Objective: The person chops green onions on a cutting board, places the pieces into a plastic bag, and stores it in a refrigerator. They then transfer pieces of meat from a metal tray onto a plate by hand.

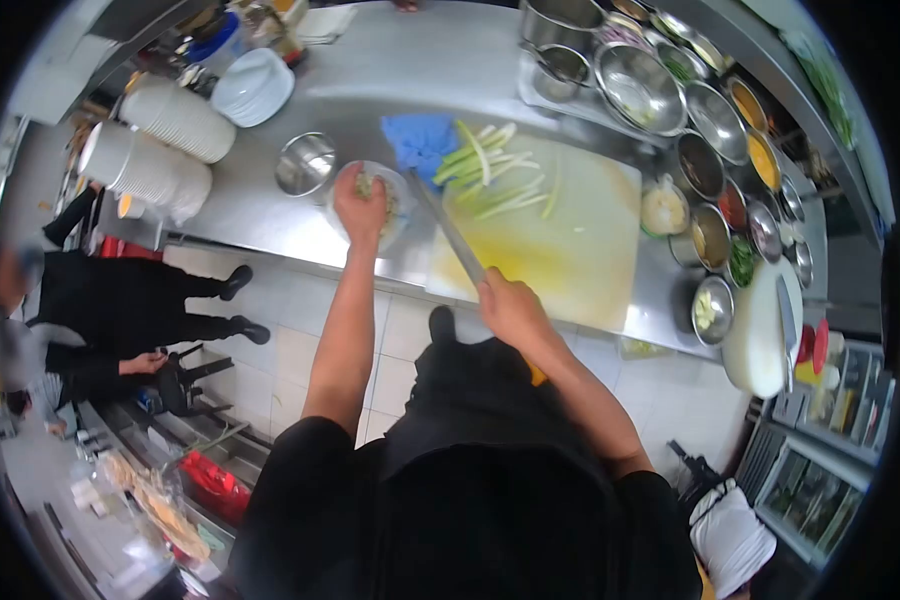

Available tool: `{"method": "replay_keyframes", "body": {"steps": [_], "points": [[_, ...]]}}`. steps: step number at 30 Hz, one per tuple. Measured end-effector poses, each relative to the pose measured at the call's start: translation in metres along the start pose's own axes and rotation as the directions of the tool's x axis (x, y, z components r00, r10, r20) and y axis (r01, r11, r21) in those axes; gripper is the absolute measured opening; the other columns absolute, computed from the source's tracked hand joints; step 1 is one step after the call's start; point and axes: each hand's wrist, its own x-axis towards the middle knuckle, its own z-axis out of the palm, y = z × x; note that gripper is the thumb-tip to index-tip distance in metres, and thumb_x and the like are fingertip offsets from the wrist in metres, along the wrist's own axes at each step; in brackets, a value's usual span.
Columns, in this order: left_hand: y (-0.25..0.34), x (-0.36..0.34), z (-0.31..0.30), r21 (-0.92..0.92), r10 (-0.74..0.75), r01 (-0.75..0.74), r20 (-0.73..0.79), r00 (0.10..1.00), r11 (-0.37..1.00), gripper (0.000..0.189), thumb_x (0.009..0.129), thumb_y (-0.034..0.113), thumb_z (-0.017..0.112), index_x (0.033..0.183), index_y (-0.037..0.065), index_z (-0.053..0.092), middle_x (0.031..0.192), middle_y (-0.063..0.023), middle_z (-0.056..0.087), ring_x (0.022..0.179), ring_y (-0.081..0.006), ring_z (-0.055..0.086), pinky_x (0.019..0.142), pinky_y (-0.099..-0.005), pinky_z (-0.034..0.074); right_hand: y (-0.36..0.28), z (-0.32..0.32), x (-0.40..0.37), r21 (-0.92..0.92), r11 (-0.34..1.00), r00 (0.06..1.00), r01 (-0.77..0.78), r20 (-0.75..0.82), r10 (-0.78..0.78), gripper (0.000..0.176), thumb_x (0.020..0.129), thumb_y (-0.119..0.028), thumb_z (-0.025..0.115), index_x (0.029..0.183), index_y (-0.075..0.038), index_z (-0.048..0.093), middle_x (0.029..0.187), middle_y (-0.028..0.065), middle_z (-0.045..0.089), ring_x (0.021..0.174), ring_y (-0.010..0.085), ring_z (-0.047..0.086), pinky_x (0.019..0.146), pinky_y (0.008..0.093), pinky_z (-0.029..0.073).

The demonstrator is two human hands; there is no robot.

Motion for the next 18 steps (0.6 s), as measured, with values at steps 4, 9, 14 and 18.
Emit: {"method": "replay_keyframes", "body": {"steps": [4, 9, 14, 18], "points": [[0.079, -0.059, 0.025, -0.023, 0.098, -0.096, 0.159, 0.982, 0.995, 0.032, 0.078, 0.008, 0.068, 0.109, 0.0, 0.066, 0.107, -0.02, 0.064, 0.102, -0.0369, 0.06, 0.092, -0.0429, 0.047, 0.069, -0.028, -0.071, 0.02, 0.978, 0.946, -0.21, -0.248, 0.208, 0.017, 0.096, -0.018, 0.05, 0.096, -0.001, 0.049, 0.064, 0.0261, 0.06, 0.065, 0.0478, 0.06, 0.06, 0.0556, 0.047], [0.183, -0.154, 0.11, -0.319, 0.271, -0.047, 0.708, 0.652, 0.947, 0.03, 0.08, 0.005, 0.068, 0.11, 0.004, 0.068, 0.109, -0.0185, 0.064, 0.104, -0.0344, 0.06, 0.092, -0.0402, 0.049, 0.166, -0.039, -0.126, 0.036, 0.892, 0.798, -0.45, -0.431, 0.42, 0.019, 0.097, -0.019, 0.049, 0.096, 0.0, 0.049, 0.069, 0.0296, 0.06, 0.07, 0.0499, 0.06, 0.063, 0.0573, 0.046], [0.188, -0.175, 0.182, -0.121, 0.185, -0.146, 0.769, 0.611, 0.982, 0.02, 0.079, 0.004, 0.064, 0.099, 0.002, 0.067, 0.103, -0.0179, 0.059, 0.099, -0.0362, 0.059, 0.085, -0.0439, 0.048, 0.185, -0.037, -0.133, -0.04, 0.882, 0.802, -0.47, -0.437, 0.407, 0.021, 0.098, -0.019, 0.046, 0.095, 0.001, 0.05, 0.07, 0.0294, 0.059, 0.071, 0.0503, 0.059, 0.062, 0.0553, 0.045], [0.177, -0.144, 0.123, -0.252, 0.18, -0.024, 0.616, 0.767, 0.967, 0.016, 0.081, 0.002, 0.061, 0.096, 0.003, 0.067, 0.088, -0.0164, 0.059, 0.089, -0.0355, 0.06, 0.078, -0.043, 0.049, 0.2, -0.026, -0.134, 0.044, 0.885, 0.791, -0.463, -0.429, 0.435, 0.024, 0.1, -0.021, 0.042, 0.095, 0.002, 0.047, 0.061, 0.0255, 0.057, 0.055, 0.043, 0.06, 0.048, 0.0492, 0.047]]}}
